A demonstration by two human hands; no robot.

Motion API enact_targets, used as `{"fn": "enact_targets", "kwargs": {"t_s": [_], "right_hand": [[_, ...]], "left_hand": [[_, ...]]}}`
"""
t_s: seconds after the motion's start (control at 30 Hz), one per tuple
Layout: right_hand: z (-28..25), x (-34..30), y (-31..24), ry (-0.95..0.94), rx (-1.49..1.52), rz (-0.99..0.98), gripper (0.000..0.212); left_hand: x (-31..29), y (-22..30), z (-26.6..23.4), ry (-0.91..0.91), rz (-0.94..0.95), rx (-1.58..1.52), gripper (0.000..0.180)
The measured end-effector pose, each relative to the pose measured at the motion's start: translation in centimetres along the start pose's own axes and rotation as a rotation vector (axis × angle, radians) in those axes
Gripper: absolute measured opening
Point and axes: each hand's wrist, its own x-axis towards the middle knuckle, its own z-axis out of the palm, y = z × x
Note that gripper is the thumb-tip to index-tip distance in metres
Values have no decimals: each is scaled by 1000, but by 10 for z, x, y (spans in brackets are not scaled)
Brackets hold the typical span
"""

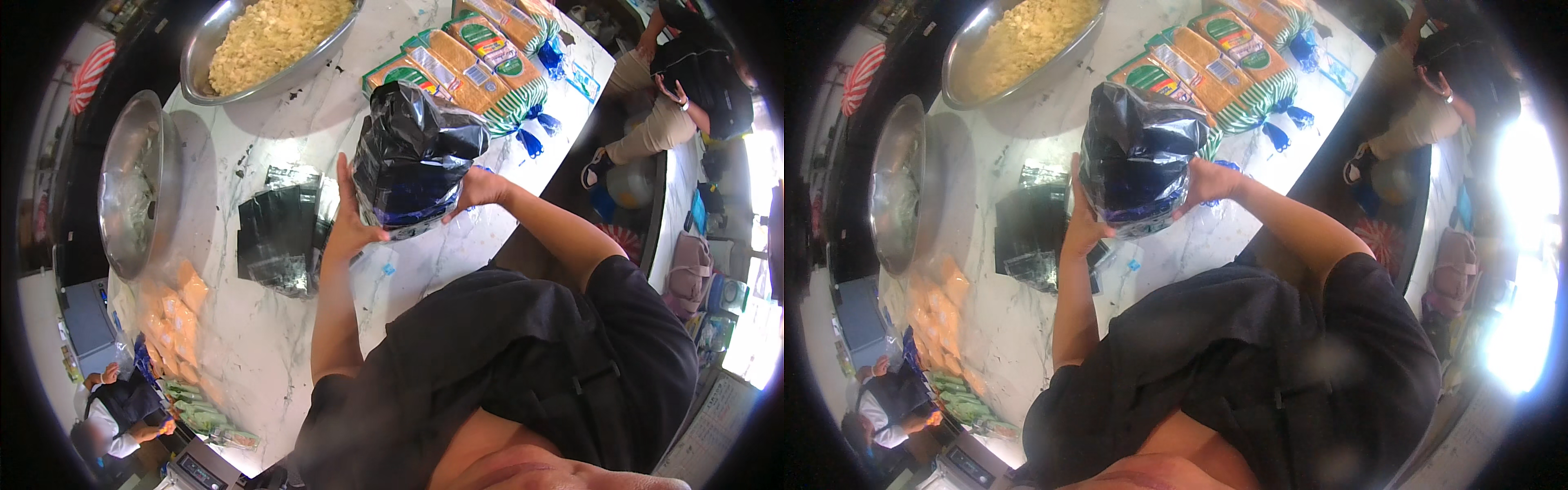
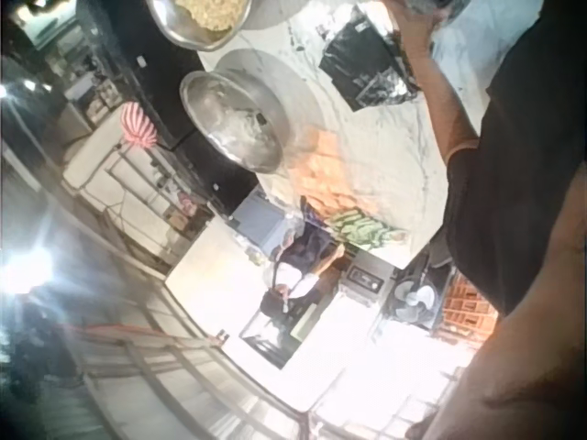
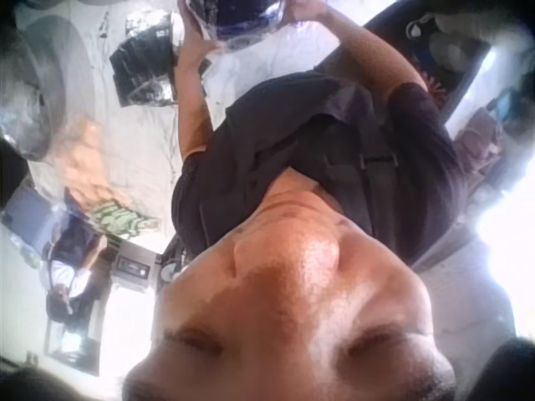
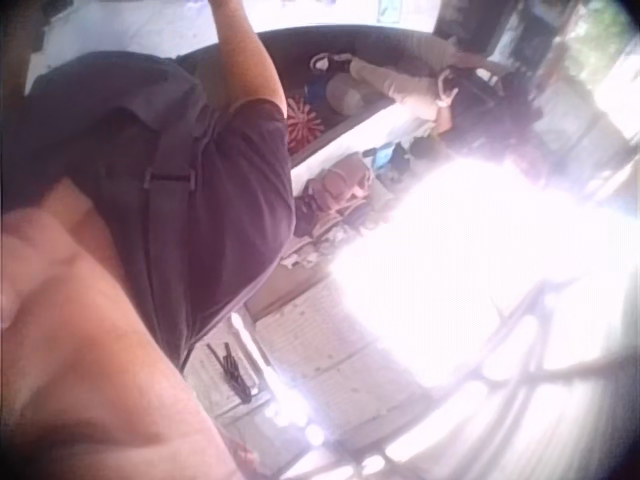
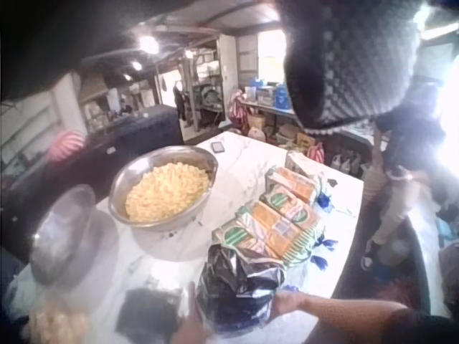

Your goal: The person places slices of bread into clear plastic bags, ties the bags with blue ribbons, and stacks them on the counter. The person also handles a handheld sealing device and adjusts items on the work surface.

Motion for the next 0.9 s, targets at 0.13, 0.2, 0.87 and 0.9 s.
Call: {"fn": "enact_targets", "kwargs": {"t_s": [0.13, 0.2, 0.87, 0.9], "right_hand": [[38, 13, 9, 220, -282, -588, 75], [60, 19, 23, 211, -73, -568, 67], [66, 42, 20, 186, -241, -637, 87], [72, 47, 27, 210, -277, -636, 84]], "left_hand": [[-13, -13, 9, -87, 41, 275, 141], [-26, -38, 0, -166, 22, 643, 97], [-35, -57, -15, -72, -61, 463, 88], [-34, -72, -13, -40, -53, 508, 86]]}}
